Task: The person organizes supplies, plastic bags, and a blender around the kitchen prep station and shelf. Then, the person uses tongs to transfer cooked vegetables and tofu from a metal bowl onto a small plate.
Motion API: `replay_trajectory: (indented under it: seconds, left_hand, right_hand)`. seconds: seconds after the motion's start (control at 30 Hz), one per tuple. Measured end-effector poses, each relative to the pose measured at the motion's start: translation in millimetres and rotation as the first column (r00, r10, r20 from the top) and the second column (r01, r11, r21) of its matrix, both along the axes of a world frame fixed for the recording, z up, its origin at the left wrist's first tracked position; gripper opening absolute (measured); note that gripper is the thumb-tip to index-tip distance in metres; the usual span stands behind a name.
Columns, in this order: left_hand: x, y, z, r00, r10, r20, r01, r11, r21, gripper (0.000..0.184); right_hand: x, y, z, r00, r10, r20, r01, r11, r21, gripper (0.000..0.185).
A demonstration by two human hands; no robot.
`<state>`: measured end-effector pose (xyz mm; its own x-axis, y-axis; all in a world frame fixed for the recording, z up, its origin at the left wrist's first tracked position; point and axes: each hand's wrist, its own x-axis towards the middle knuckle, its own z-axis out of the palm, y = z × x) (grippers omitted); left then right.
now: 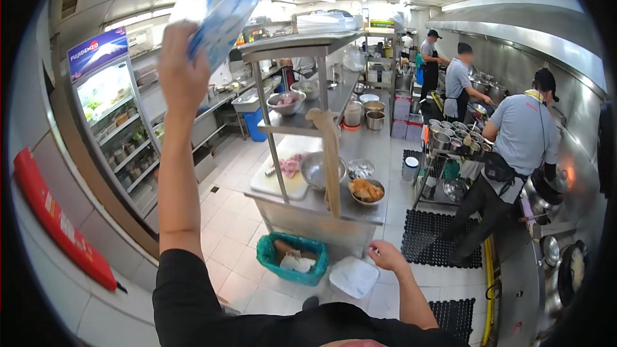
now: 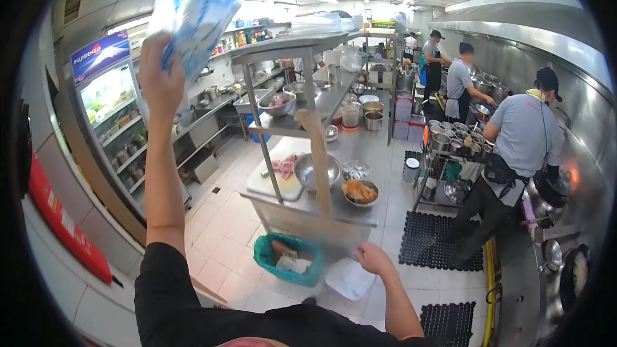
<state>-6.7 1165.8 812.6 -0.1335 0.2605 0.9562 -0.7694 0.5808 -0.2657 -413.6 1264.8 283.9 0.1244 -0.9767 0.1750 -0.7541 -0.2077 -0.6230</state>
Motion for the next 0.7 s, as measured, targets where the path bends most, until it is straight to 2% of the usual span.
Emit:
replay_trajectory:
  seconds: [0.07,0.1,0.17,0.2,0.27,0.3,0.33,0.37,0.4,0.47,0.6,0.67,0.7]
  left_hand:
    - [-11,-57,38,0.998,0.004,0.057,0.000,0.997,-0.075,0.029]
    - [-21,-86,51,0.996,0.004,0.085,0.001,0.998,-0.065,0.032]
    - [-43,-146,77,0.983,0.002,0.184,-0.013,0.998,0.059,0.034]
    - [-52,-175,89,0.955,0.015,0.295,-0.070,0.982,0.176,0.036]
    - [-55,-251,97,0.803,-0.114,0.584,-0.100,0.942,0.322,0.041]
    - [-57,-253,102,0.803,-0.133,0.580,-0.081,0.941,0.329,0.041]
    - [-60,-241,113,0.763,-0.192,0.618,-0.216,0.825,0.523,0.043]
    - [-61,-240,118,0.722,-0.259,0.642,-0.356,0.656,0.666,0.047]
    - [-59,-251,115,0.789,-0.349,0.506,-0.130,0.710,0.692,0.047]
    - [-63,-269,121,0.865,-0.237,0.442,-0.148,0.722,0.676,0.045]
    - [-64,-299,116,0.830,-0.346,0.438,-0.057,0.728,0.683,0.037]
    - [-67,-294,115,0.643,-0.491,0.587,-0.318,0.526,0.789,0.031]
    - [-68,-284,110,0.658,-0.428,0.620,-0.352,0.553,0.755,0.029]
  right_hand:
    - [15,-19,1,0.999,-0.037,-0.018,0.037,0.999,0.034,0.028]
    - [24,-23,0,0.998,-0.054,0.042,0.049,0.993,0.112,0.028]
    - [42,-23,9,0.988,-0.109,0.108,0.078,0.962,0.262,0.030]
    - [49,-25,13,0.985,-0.133,0.111,0.099,0.958,0.268,0.030]
    - [56,-31,18,0.977,-0.164,0.136,0.124,0.958,0.260,0.030]
    - [58,-33,20,0.974,-0.183,0.131,0.143,0.953,0.266,0.030]
    - [62,-33,20,0.949,-0.279,0.150,0.232,0.935,0.270,0.030]
    - [66,-34,19,0.914,-0.369,0.169,0.317,0.908,0.274,0.030]
    - [66,-36,15,0.909,-0.382,0.167,0.328,0.903,0.279,0.030]
    - [66,-40,8,0.873,-0.445,0.202,0.384,0.880,0.280,0.031]
    - [75,-52,23,0.853,-0.482,0.200,0.424,0.863,0.273,0.030]
    - [75,-65,24,0.857,-0.480,0.185,0.429,0.865,0.259,0.030]
    - [75,-70,25,0.864,-0.472,0.174,0.426,0.870,0.247,0.030]
